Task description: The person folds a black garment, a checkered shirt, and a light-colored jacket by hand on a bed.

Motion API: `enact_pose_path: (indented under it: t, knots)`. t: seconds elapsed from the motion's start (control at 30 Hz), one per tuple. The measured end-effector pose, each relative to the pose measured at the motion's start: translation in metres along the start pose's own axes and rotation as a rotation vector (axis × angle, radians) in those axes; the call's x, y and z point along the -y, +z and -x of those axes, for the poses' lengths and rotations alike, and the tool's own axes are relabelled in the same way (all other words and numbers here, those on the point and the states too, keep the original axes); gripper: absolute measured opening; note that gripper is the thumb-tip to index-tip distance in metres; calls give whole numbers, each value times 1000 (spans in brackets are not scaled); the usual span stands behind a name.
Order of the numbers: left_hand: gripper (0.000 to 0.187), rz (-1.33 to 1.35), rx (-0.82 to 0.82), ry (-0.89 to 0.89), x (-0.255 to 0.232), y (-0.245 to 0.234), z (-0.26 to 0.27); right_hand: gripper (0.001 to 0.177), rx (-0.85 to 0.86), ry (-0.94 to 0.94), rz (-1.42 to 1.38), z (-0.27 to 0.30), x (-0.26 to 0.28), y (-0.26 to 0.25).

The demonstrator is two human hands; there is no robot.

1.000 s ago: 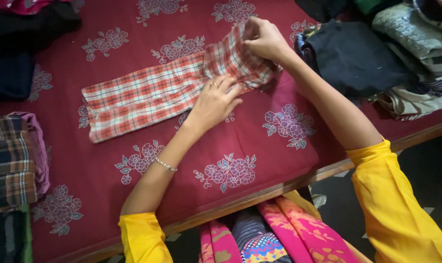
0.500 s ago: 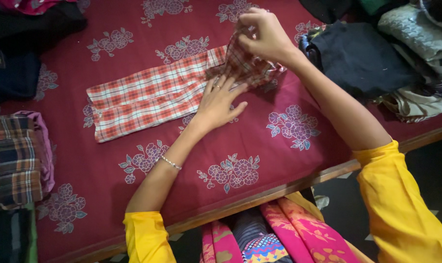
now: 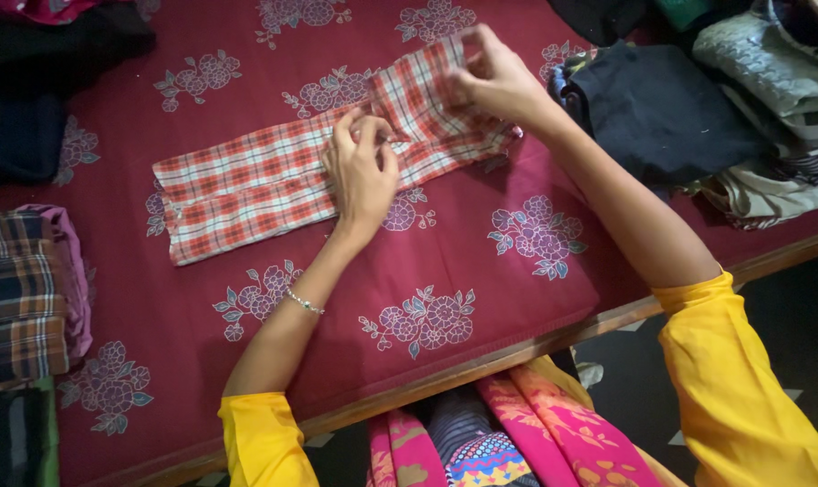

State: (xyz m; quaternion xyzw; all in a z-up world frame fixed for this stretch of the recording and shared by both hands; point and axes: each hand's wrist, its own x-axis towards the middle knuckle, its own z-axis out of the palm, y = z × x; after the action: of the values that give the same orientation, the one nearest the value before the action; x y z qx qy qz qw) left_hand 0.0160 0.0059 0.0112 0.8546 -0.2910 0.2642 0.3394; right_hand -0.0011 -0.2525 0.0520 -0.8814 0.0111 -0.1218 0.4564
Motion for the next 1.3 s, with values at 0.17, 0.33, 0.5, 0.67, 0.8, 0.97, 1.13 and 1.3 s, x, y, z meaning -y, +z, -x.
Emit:
enact_pose_path:
  t: [0.17, 0.33, 0.5, 0.67, 0.8, 0.97, 1.13, 1.3]
  knots:
    - [13, 174, 339, -260, 8, -5, -8, 36, 101, 7, 236, -6, -35, -3]
    - [21, 307, 266, -124, 25, 5, -9, 14, -122, -134, 161, -2, -31, 0]
    - [31, 90, 299, 105, 34, 7, -9, 11, -179, -288, 267, 14, -29, -8]
    - [58, 197, 561, 118, 36, -18, -24, 30, -155, -232, 413, 27, -12, -4]
    - [73, 181, 975, -191, 84, -80, -48, 44, -138, -283, 480, 38, 20, 6]
    - [66, -126, 946, -460, 162, -169, -16, 47, 66, -389, 609, 25, 24, 49]
    - [34, 31, 513, -556, 220, -212, 23, 75, 122, -328, 730, 38, 10, 115]
    - [11, 345, 157, -353, 227, -201, 19, 79, 131, -174, 678, 40, 12, 115]
